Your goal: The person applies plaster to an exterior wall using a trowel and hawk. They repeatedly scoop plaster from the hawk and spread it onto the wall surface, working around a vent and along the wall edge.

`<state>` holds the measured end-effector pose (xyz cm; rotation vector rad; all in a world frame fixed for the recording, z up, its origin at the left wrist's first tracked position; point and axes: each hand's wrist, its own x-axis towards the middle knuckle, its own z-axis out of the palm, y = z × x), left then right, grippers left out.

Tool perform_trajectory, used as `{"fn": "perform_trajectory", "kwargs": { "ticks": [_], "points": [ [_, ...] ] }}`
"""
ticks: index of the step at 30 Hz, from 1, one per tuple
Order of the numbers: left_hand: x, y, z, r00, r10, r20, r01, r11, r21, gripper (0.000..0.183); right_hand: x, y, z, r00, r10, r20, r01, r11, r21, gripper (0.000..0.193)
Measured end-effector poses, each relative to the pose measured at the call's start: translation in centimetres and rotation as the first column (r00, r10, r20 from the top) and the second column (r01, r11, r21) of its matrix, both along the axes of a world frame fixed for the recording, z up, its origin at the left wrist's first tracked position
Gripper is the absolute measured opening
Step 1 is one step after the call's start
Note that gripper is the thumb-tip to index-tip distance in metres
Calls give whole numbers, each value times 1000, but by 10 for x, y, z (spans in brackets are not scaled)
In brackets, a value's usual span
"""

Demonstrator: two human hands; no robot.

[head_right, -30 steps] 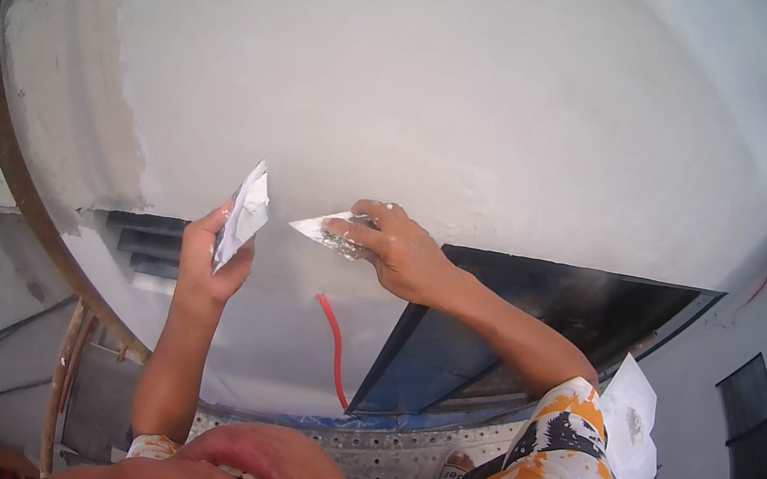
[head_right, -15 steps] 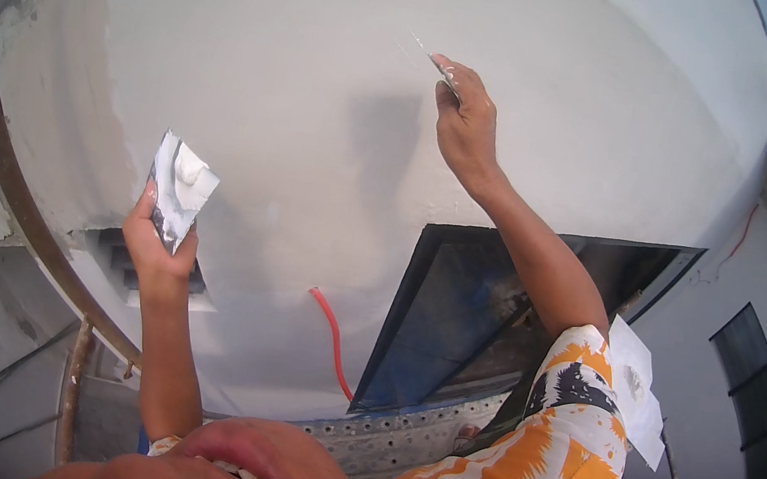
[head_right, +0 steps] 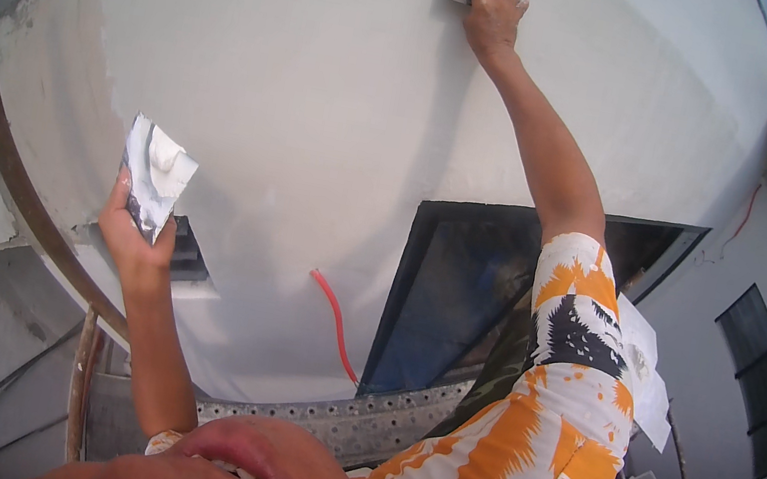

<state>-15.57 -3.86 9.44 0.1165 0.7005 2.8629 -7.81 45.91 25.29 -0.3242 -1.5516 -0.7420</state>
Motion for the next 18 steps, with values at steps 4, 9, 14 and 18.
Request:
{"fn": "perform_trajectory", "kwargs": {
  "ticks": [4,9,14,18],
  "points": [
    [1,0,-4,997,-25,-70,20,998,-65,37,8,-27,-94,986,39,165,-22,995,-101,69],
    [1,4,-6,994,7,-108,-12,999,-42,37,65,-91,-192,857,448,253,-312,844,-437,49],
    [0,18,-3,995,-70,-68,71,997,25,34,108,-164,-263,568,639,-519,-405,-332,-852,25],
    [4,35,-1,994,-69,-82,64,996,-64,33,113,-175,-277,449,308,-839,-251,-858,-449,20]
  ]
}}
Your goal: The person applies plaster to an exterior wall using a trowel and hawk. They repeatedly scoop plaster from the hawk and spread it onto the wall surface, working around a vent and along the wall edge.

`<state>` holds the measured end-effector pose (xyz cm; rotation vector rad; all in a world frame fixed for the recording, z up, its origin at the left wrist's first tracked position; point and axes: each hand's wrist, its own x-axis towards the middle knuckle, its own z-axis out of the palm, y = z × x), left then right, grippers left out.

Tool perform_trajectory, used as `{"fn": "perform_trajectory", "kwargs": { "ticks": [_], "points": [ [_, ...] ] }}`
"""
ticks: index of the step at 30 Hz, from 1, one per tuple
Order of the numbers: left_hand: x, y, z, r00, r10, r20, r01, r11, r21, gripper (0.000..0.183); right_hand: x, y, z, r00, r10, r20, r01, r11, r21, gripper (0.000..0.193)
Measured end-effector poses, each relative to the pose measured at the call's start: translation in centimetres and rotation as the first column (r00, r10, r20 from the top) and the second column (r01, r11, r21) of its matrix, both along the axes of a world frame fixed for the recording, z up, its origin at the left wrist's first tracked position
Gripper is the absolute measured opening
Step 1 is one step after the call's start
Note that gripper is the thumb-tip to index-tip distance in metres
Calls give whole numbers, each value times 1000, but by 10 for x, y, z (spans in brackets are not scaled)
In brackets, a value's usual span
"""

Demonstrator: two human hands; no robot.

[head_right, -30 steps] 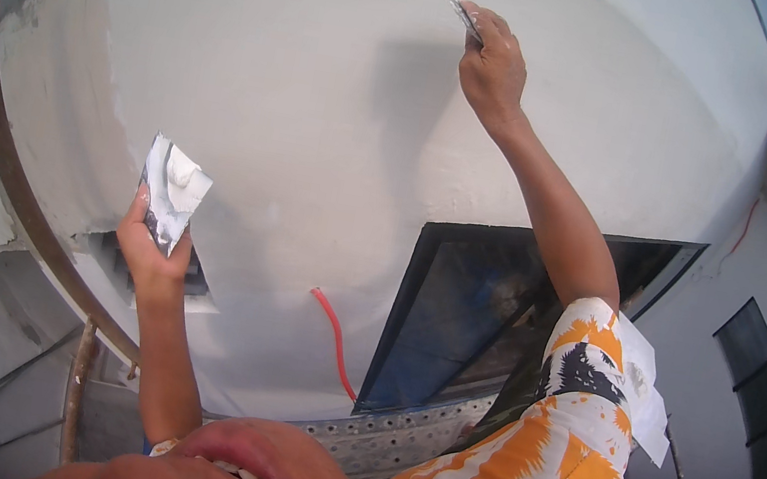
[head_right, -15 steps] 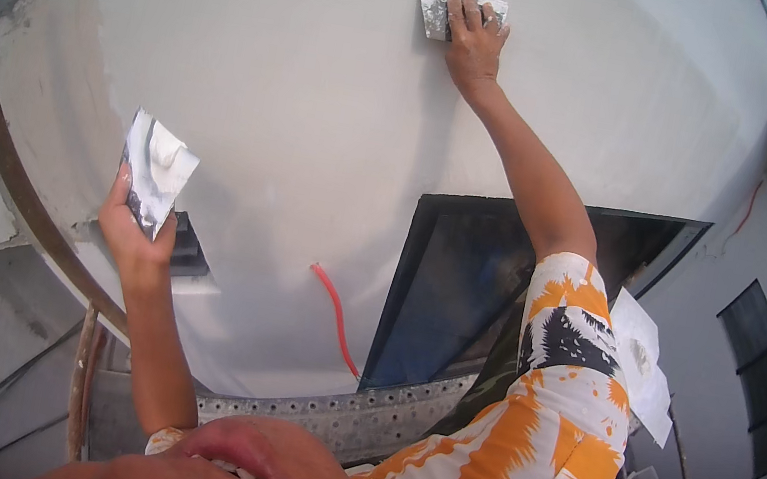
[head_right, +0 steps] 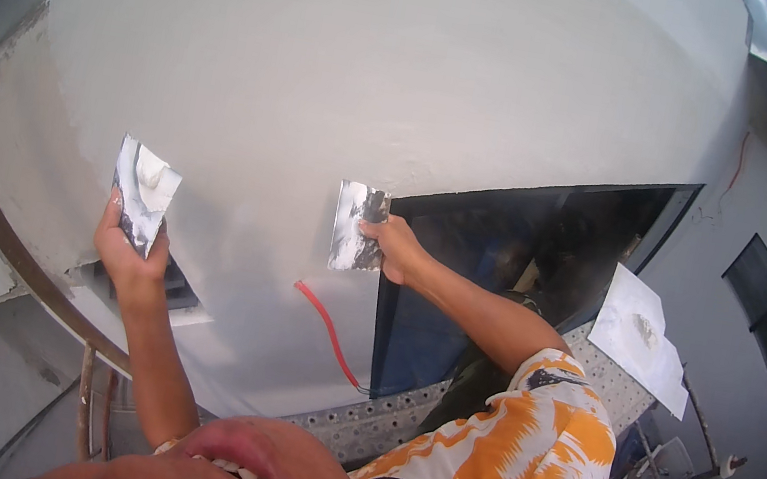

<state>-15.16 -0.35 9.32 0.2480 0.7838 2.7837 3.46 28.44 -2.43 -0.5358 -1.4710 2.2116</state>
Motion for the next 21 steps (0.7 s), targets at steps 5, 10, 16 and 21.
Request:
{"fn": "perform_trajectory", "kwargs": {
  "ticks": [5,10,16,21],
  "points": [
    [3,19,4,1000,21,-7,-21,1000,-21,32,-2,15,6,999,-8,-33,8,1000,-7,23],
    [7,32,7,996,-23,-90,24,1000,13,34,9,20,9,998,-16,-54,34,939,342,21],
    [23,58,13,989,-86,-122,92,995,43,39,27,24,22,990,-66,-123,105,932,346,13],
    [32,52,26,992,-53,-111,62,995,81,38,39,12,21,998,21,-63,-8,980,197,16]
  ]
}}
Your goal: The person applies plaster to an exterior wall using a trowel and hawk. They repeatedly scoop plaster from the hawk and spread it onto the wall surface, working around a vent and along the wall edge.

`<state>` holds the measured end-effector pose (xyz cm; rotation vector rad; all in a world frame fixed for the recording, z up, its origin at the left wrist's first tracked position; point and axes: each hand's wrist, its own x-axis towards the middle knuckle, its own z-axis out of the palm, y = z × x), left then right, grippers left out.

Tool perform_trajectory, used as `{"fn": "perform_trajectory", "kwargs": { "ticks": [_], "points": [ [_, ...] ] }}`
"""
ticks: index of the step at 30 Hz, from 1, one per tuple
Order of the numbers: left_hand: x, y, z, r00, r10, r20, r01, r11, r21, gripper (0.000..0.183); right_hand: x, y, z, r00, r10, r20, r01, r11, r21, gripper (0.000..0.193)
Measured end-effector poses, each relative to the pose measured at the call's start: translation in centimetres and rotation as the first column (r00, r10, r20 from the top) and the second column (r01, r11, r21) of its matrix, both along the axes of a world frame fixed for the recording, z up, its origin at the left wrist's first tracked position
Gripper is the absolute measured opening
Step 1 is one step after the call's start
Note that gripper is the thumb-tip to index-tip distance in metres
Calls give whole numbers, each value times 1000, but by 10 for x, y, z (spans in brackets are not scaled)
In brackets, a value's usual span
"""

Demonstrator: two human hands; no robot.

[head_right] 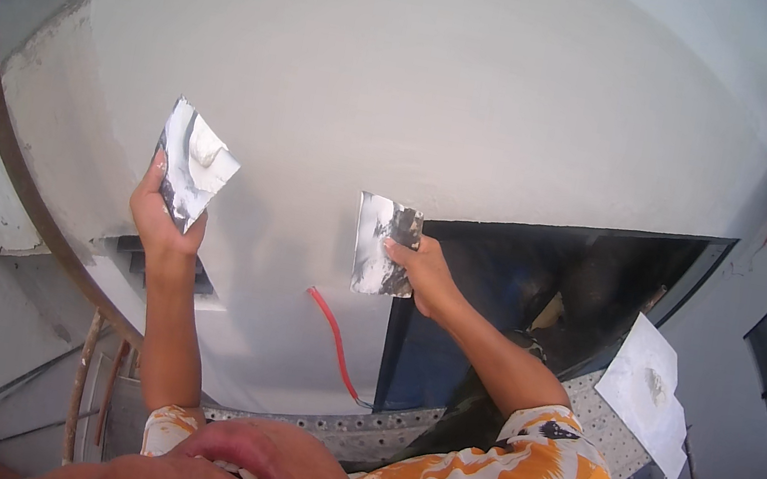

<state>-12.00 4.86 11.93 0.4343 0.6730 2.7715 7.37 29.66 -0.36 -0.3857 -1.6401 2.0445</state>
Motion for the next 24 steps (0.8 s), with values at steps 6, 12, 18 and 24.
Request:
{"fn": "perform_trajectory", "kwargs": {
  "ticks": [6,12,18,24],
  "points": [
    [-4,-43,27,990,140,-23,-137,984,112,34,-10,-9,-9,974,191,120,-170,972,-165,21],
    [5,-133,48,883,470,8,-448,838,312,34,-19,-21,-15,946,241,219,-242,970,-20,19],
    [8,-158,43,779,621,86,-614,730,300,36,-29,-21,-20,967,200,160,-198,980,-26,17],
    [-5,-169,42,802,595,53,-583,760,288,37,-42,-51,-16,949,212,233,-210,977,-34,16]
  ]
}}
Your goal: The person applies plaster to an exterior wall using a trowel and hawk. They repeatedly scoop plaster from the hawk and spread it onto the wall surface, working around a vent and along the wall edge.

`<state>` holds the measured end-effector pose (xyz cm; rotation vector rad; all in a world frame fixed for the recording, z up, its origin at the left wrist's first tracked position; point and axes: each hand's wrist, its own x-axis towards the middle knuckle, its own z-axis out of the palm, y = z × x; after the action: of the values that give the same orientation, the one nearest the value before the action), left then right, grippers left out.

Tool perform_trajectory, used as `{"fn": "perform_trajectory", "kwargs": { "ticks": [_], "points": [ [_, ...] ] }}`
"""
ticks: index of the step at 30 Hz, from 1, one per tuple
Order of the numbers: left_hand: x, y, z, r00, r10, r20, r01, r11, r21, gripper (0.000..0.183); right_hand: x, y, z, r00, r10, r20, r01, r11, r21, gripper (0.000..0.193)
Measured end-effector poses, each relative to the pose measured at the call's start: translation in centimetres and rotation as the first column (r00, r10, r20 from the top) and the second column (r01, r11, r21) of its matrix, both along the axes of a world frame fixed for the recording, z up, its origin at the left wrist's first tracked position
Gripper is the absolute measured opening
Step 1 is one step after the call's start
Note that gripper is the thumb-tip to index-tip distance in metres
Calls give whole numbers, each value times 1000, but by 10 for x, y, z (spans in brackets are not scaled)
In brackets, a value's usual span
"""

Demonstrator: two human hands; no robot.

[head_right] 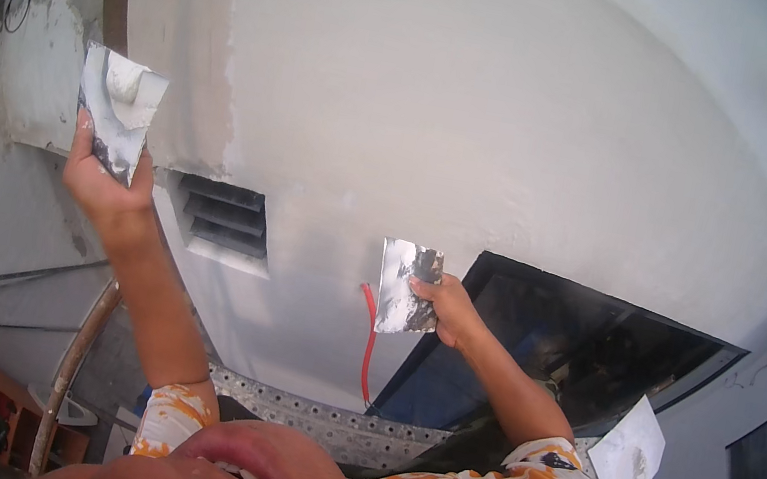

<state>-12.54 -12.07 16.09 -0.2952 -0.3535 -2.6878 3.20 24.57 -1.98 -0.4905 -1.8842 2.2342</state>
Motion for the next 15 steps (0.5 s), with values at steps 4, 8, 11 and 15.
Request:
{"fn": "perform_trajectory", "kwargs": {
  "ticks": [4,8,11,15],
  "points": [
    [2,-31,-6,999,30,31,-31,999,23,38,-11,-7,27,995,-59,-75,80,945,316,15],
    [0,-39,-20,975,126,-185,-143,986,-83,47,-32,21,98,918,-44,-394,315,685,657,17],
    [-5,-36,-24,973,67,-220,-89,991,-95,51,-63,59,201,593,-65,-803,781,-196,593,26],
    [-7,-31,-26,975,45,-216,-74,989,-128,49,-94,116,360,365,-219,-905,622,-667,411,34]
  ]
}}
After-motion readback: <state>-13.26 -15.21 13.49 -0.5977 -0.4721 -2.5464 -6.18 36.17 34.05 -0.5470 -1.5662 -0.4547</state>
